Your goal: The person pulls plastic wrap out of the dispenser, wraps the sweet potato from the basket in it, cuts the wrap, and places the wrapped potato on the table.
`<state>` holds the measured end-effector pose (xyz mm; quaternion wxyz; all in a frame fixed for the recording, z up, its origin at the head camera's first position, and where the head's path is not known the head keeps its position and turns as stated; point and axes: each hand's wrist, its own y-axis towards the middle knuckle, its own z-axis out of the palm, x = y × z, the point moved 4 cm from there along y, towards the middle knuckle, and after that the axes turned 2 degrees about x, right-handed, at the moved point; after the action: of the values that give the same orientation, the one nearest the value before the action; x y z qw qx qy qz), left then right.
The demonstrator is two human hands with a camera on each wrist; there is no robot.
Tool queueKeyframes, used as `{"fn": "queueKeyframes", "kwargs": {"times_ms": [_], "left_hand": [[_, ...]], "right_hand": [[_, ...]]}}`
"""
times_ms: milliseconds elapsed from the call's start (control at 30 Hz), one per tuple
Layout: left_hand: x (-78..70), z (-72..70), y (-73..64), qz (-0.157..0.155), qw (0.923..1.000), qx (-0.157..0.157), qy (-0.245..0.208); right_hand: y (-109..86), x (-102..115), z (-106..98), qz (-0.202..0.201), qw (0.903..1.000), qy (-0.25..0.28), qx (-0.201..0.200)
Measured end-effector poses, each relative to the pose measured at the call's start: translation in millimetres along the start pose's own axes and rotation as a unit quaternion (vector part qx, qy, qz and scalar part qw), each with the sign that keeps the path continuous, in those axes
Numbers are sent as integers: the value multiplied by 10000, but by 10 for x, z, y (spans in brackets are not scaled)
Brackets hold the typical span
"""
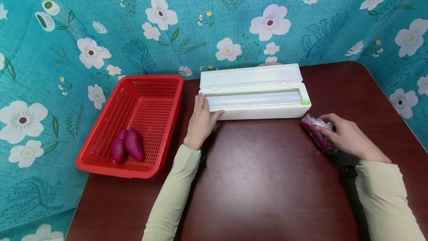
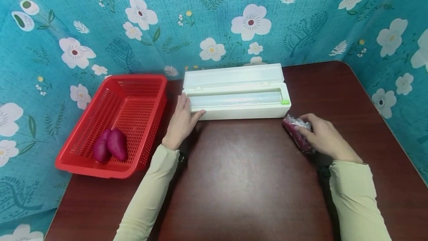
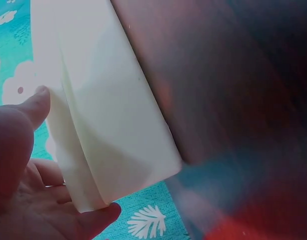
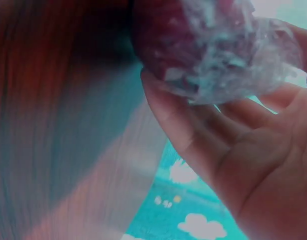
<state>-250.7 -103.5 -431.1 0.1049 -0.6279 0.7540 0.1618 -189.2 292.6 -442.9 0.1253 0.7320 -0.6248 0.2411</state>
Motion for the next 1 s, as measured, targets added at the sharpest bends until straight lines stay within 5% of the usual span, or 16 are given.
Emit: {"fn": "queueKeyframes", "kwargs": {"times_ms": [667,1000], "left_hand": [[-67,-7,-80,-84,9977,-523,424],[-93,7,-136,-197,9968,-651,423]], "right_hand": [[284,-507,-267,822,9954,300,-389],[328,-618,-261,1465,9837,830,-624]]}}
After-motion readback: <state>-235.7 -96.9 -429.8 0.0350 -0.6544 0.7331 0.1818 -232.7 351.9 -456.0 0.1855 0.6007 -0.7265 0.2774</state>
